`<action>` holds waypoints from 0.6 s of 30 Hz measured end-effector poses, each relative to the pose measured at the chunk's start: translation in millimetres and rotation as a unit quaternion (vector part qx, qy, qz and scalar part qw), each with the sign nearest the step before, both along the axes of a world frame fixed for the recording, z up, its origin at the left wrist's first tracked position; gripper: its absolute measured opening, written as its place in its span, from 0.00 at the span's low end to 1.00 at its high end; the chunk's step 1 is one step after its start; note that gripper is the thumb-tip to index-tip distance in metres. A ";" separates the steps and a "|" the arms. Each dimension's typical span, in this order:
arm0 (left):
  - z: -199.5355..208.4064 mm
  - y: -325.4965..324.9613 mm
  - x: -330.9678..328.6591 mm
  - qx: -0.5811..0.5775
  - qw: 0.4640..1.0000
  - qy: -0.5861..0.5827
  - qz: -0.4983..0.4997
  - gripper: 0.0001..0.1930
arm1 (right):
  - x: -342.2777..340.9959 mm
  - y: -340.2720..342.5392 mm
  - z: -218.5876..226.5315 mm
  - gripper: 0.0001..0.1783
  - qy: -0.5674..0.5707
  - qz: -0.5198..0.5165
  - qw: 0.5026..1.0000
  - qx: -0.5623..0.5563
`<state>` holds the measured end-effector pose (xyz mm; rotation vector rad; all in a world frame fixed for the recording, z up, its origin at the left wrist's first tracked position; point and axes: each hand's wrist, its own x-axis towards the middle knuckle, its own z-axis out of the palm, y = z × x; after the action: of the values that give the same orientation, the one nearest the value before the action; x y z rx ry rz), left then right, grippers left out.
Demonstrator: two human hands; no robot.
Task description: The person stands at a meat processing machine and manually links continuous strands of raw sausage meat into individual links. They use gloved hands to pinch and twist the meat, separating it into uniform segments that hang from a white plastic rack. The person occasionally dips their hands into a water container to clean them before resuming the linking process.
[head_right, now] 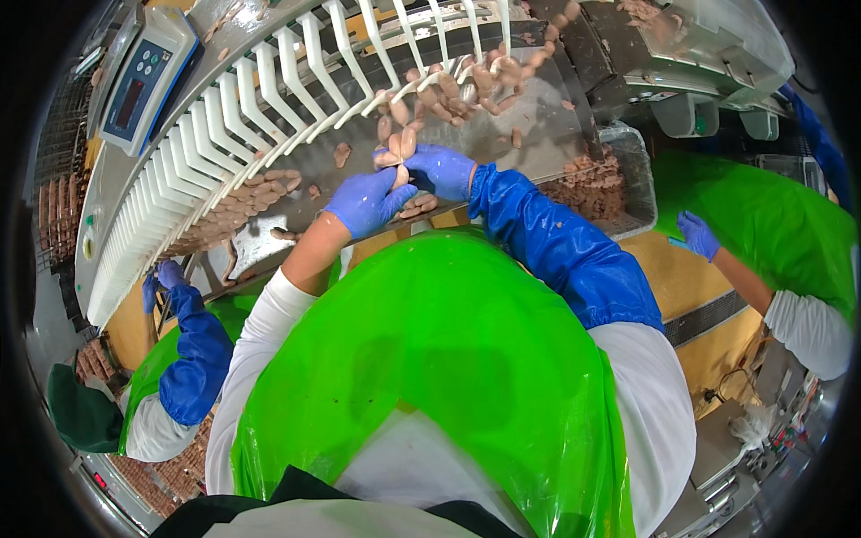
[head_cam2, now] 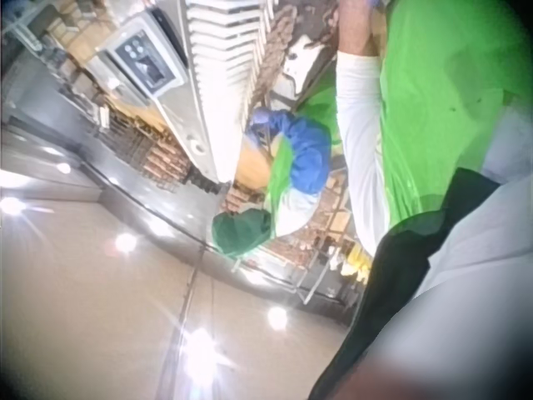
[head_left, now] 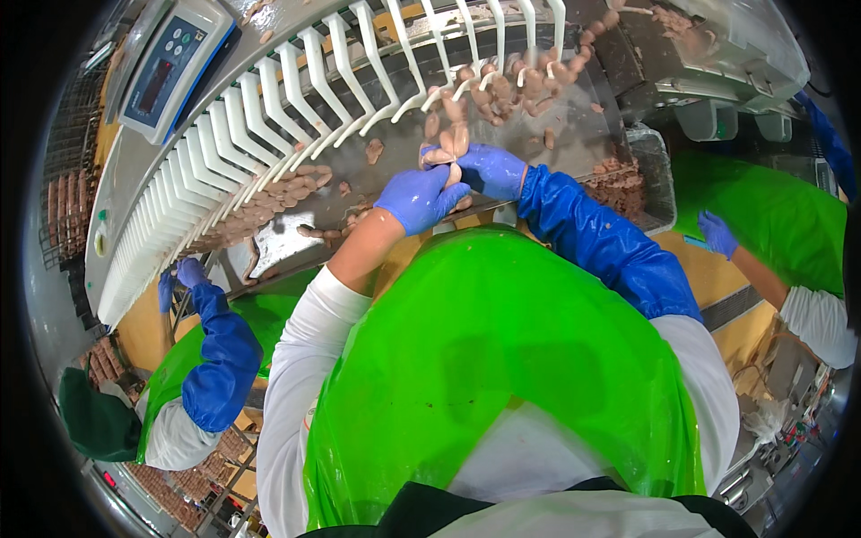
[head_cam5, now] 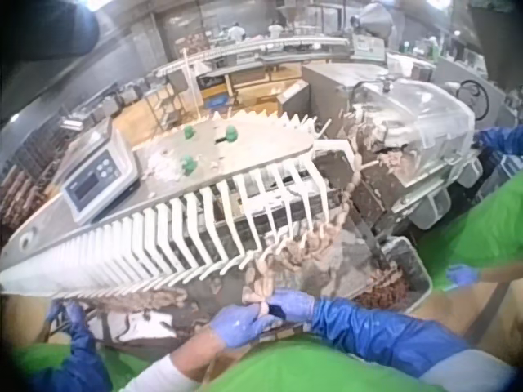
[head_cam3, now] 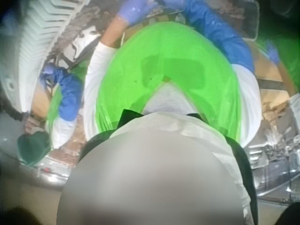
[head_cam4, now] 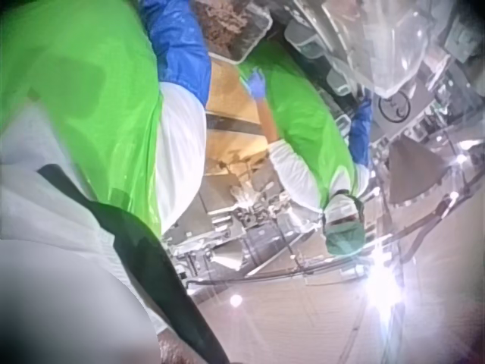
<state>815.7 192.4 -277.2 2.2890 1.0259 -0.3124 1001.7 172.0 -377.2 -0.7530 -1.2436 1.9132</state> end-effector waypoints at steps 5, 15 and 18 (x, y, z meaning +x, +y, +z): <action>-5.9 5.5 -15.4 -0.090 0.984 -0.089 0.124 0.21 | -5.7 6.7 0.2 0.26 0.303 0.057 0.918 -0.250; -66.5 6.5 -42.9 0.092 0.970 -0.220 0.044 0.28 | 5.1 27.5 -41.8 0.29 -0.309 -0.041 0.948 0.064; -129.0 4.2 -96.5 0.085 0.984 -0.119 0.104 0.28 | 42.6 4.4 -69.7 0.27 -0.409 -0.086 0.905 0.076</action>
<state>719.2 196.6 -406.3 2.2738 1.1894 0.1371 1044.4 176.4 -446.8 -1.6152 -1.7080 1.3444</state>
